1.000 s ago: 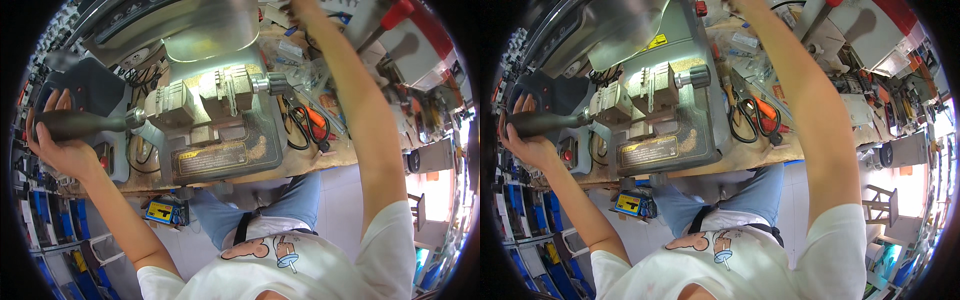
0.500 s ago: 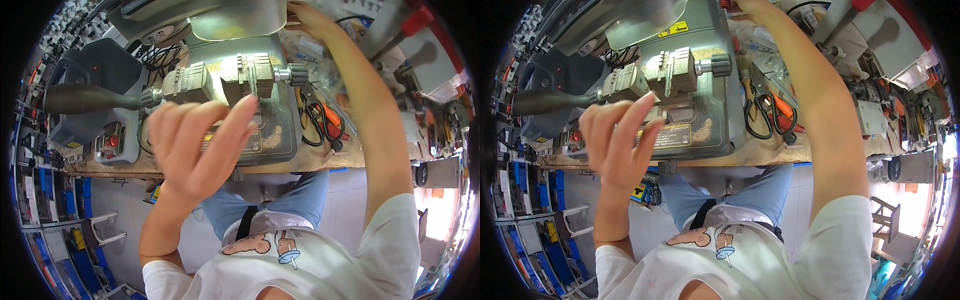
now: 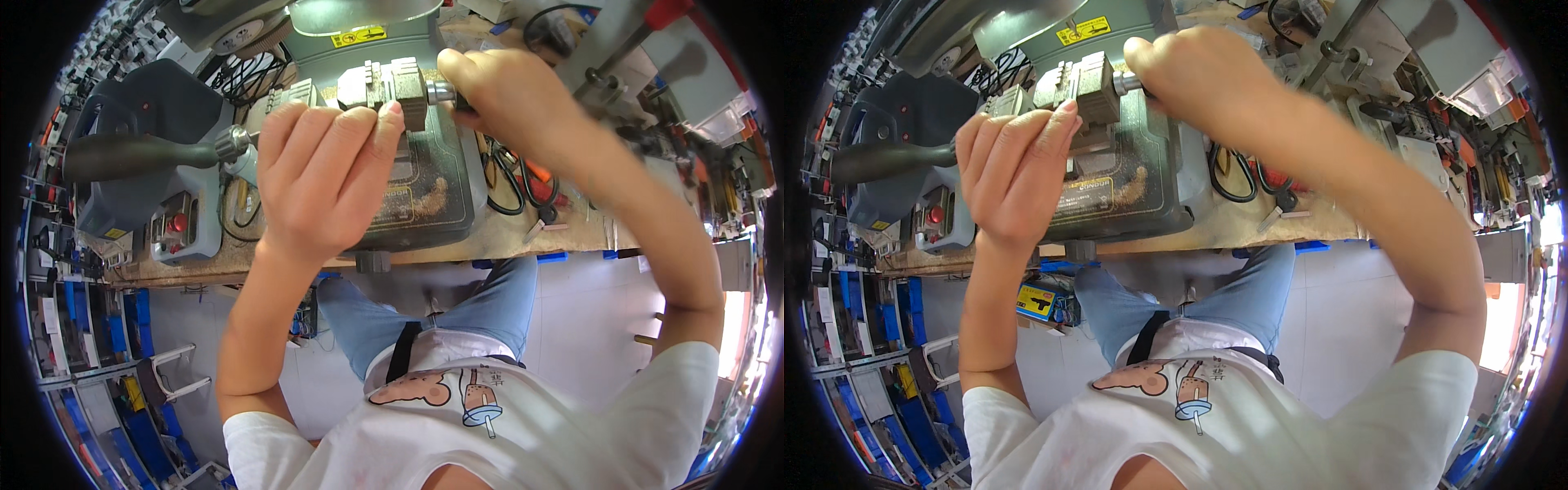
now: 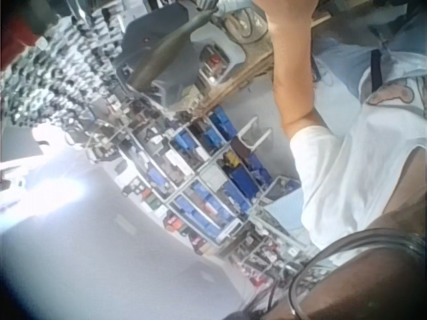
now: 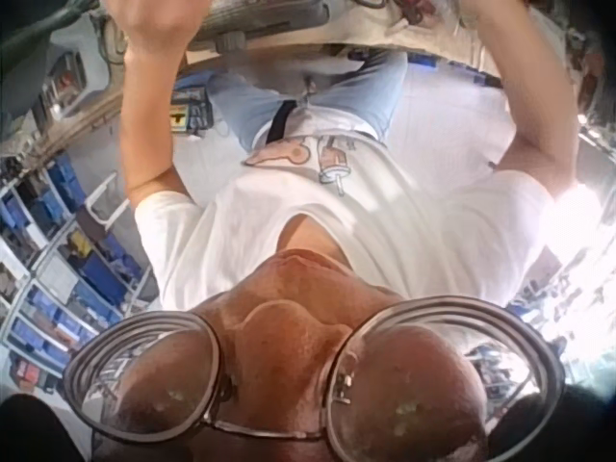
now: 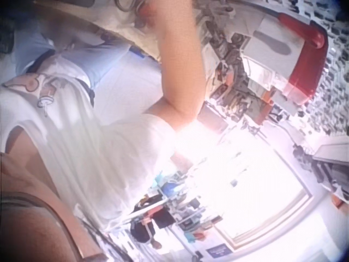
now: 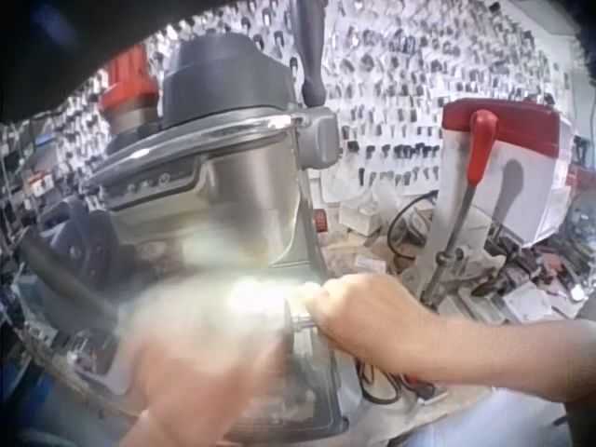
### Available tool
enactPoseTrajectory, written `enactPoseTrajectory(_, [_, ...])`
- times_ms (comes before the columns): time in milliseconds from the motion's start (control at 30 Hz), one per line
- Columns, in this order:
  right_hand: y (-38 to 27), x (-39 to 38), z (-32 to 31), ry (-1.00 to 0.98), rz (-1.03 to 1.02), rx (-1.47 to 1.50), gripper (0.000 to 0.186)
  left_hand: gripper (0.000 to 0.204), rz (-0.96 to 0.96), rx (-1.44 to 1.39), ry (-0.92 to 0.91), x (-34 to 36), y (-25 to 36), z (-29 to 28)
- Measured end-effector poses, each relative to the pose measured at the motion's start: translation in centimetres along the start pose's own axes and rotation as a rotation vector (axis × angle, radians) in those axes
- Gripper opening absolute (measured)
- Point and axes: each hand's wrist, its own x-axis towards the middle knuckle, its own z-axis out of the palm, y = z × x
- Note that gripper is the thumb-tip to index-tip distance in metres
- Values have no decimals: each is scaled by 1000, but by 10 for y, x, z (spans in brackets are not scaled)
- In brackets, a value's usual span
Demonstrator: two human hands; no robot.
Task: The person uses a key-cutting machine to cut several keys. They place each key blank into the machine, operate the cutting arm, then remove and inspect the finished key. The person also handles a key fob and a small plastic bag during the process.
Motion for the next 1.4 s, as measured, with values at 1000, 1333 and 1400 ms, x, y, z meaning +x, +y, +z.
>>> enactPoseTrajectory(1000, [-71, -260, -14, 711, 1044, 1387, 5, 24, -252, -852, -145, 16, 228, 66])
enactPoseTrajectory(1333, [-67, -262, -14, 719, 1113, 1525, 6, 26, -258, -897, -209, 18, 228, 69])
enactPoseTrajectory(1400, [-67, -262, -14, 727, 1119, 1556, 7, 27, -262, -907, -219, 18, 228, 68])
